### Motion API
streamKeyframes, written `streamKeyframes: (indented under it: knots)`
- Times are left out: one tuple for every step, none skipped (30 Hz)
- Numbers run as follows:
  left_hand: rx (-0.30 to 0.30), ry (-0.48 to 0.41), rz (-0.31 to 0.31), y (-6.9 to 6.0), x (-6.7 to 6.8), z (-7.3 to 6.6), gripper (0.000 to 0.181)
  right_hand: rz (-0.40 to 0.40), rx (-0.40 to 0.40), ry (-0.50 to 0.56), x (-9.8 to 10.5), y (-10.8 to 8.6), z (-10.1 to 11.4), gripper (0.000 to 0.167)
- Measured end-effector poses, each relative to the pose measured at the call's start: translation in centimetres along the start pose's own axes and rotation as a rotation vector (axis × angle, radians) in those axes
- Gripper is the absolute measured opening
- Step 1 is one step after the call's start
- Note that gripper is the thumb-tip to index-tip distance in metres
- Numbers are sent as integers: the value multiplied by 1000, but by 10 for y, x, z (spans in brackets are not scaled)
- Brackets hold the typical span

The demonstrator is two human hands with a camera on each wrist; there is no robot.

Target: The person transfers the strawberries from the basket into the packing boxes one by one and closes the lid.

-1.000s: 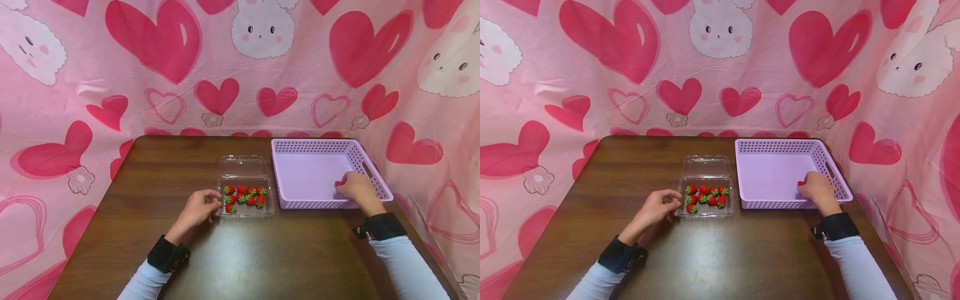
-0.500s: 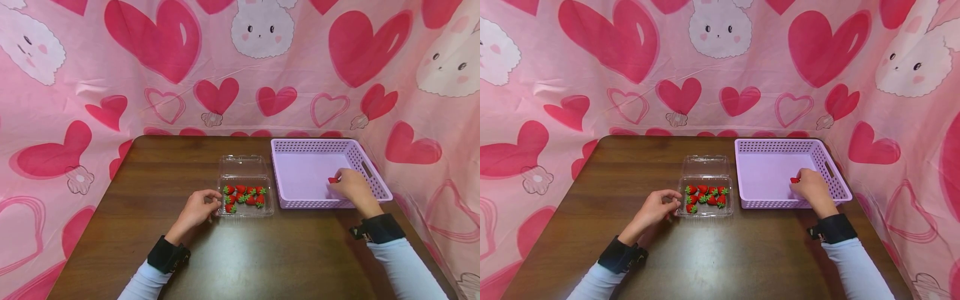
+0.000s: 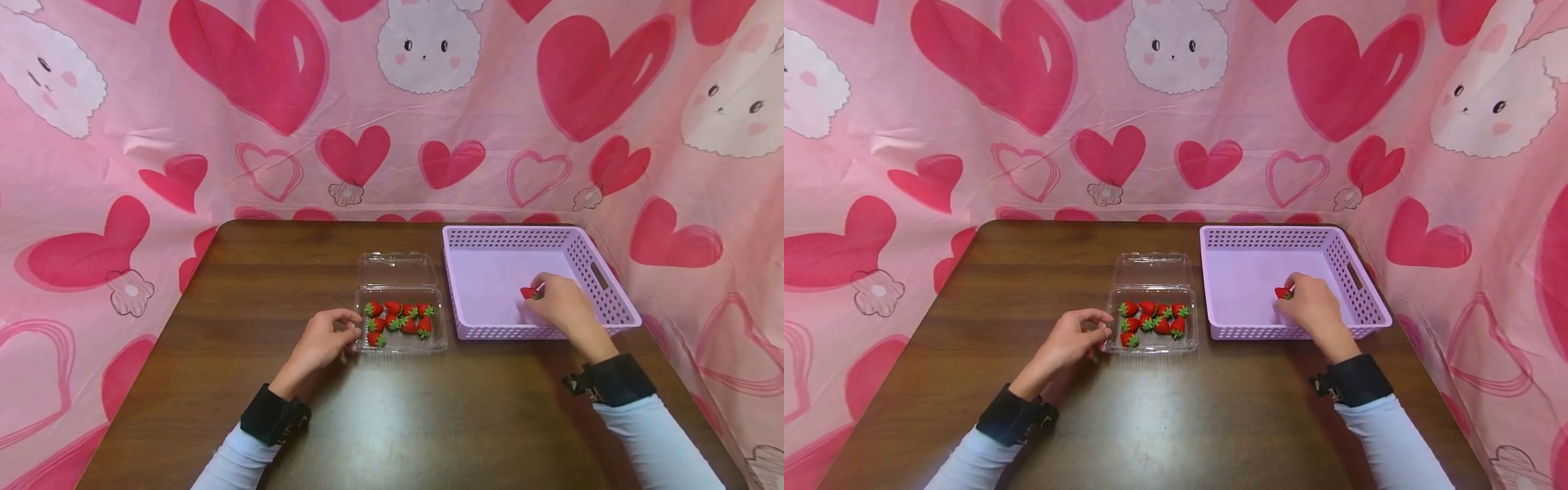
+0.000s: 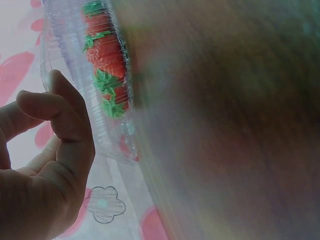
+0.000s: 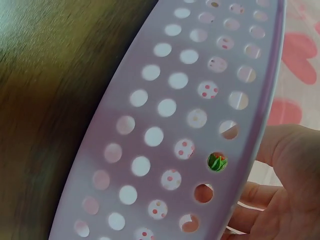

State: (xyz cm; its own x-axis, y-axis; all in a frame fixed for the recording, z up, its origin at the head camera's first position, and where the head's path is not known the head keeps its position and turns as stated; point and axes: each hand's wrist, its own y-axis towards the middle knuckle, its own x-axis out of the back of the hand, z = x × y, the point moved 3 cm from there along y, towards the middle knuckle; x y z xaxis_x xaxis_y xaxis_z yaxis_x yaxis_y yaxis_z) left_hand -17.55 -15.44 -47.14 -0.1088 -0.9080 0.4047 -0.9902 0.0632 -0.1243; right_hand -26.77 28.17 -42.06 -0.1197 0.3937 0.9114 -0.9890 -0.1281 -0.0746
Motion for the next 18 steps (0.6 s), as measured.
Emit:
streamKeyframes:
  knots:
    - [1, 0, 0, 0, 0, 0, 18, -6, 4, -1, 0, 0, 1, 40]
    - [2, -1, 0, 0, 0, 0, 18, -11, 8, 0, -1, 0, 2, 39]
    - [3, -1, -1, 0, 0, 0, 18, -14, 10, 2, -1, -1, 2, 39]
    - [4, -1, -1, 0, 0, 0, 18, -17, 12, 2, -2, -1, 3, 38]
    - [5, -1, -1, 0, 0, 0, 18, -21, 13, 3, -2, -2, 3, 37]
    - [6, 0, -2, 0, 0, 0, 18, -21, 14, 6, -2, -2, 4, 36]
    - [6, 2, -2, 0, 0, 0, 18, -23, 14, 6, -3, -2, 4, 36]
    - [6, 3, -3, 0, 0, 0, 18, -24, 18, 9, -3, -3, 4, 36]
    - [6, 5, -3, 0, 0, 0, 18, -27, 19, 8, -4, -3, 5, 36]
    - [5, 6, -3, 0, 0, 0, 18, -27, 20, 11, -5, -4, 6, 37]
    - [5, 7, -3, 0, 0, 0, 18, -30, 20, 13, -5, -4, 6, 37]
    - [4, 8, -3, 0, 0, 0, 18, -31, 25, 14, -6, -5, 7, 38]
    - [4, 8, -2, 0, 0, 0, 18, -34, 29, 14, -6, -5, 7, 38]
    - [4, 7, -2, 0, 0, 0, 18, -37, 35, 18, -6, -5, 9, 38]
    - [5, 6, -2, 0, 0, 0, 18, -38, 39, 22, -7, -5, 10, 37]
    - [5, 6, -2, 0, 0, -1, 18, -40, 45, 27, -7, -5, 10, 37]
    - [5, 6, -3, 0, 0, -1, 18, -44, 54, 30, -7, -5, 11, 36]
    - [4, 7, -4, 0, 0, -1, 18, -41, 57, 35, -7, -5, 13, 36]
